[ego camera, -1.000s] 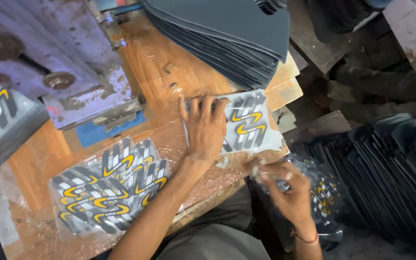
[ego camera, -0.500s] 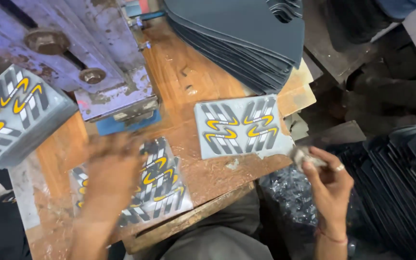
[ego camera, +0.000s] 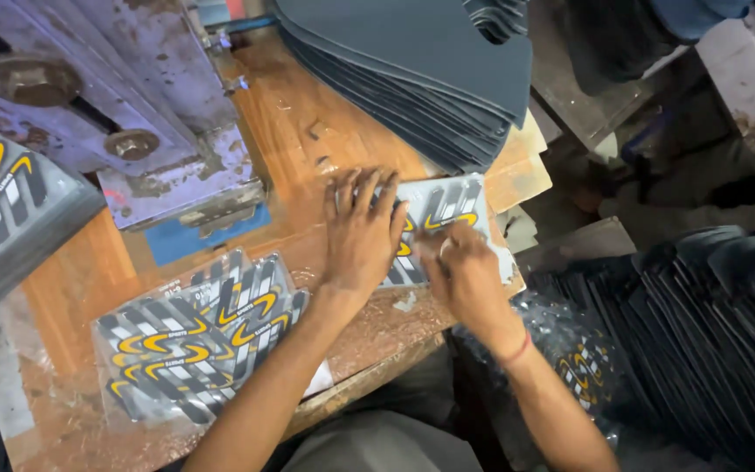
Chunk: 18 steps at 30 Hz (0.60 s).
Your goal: The person wipes the surface of a stack of printed sheets using a white cloth. They repeatedly rub the top sheet, then lift the stack to move it aside. The person then picks up another stack of similar printed sheets and continues wiping them with the cloth.
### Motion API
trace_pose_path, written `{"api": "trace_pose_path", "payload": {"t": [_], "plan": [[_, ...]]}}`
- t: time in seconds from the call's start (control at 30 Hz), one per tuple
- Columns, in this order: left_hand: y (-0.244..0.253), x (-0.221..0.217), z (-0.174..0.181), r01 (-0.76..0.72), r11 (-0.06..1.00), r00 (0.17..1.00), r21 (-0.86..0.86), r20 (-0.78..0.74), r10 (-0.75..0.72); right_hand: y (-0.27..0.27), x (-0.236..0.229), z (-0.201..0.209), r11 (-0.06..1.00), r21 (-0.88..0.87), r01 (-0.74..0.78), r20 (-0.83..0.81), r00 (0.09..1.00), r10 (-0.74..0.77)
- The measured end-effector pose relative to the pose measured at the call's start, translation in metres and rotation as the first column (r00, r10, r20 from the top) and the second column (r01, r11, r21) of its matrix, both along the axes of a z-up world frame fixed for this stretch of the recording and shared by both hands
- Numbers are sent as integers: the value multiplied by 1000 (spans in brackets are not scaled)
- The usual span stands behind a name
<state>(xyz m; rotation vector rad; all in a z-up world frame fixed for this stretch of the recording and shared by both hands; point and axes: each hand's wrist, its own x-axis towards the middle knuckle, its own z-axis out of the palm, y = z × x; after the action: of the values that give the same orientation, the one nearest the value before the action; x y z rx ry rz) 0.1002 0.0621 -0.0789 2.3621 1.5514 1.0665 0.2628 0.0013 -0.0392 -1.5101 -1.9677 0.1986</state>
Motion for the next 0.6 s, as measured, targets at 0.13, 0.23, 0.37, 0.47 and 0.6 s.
{"api": "trace_pose_path", "payload": {"t": [0.13,0.23,0.37,0.47,0.6], "plan": [[5,-1,-3,7,1000,1000,18,1,-7,14,0,-6,999,1,-37,-30,999,37],[-1,0,-7,38,999,999,27,-4,-37,43,7,-10,995,23,96,59,993,-97],[1,1,-4,21,998,1000,61,-12,-20,56,15,26,977,123,176,-23,984,-175],[1,1,-3,7,997,1000,80,0,-7,23,43,33,951,42,307,-172,940,-296],[-1,7,3,8,995,1000,96,-26,-6,-12,52,6,973,119,198,-220,961,-168]]}}
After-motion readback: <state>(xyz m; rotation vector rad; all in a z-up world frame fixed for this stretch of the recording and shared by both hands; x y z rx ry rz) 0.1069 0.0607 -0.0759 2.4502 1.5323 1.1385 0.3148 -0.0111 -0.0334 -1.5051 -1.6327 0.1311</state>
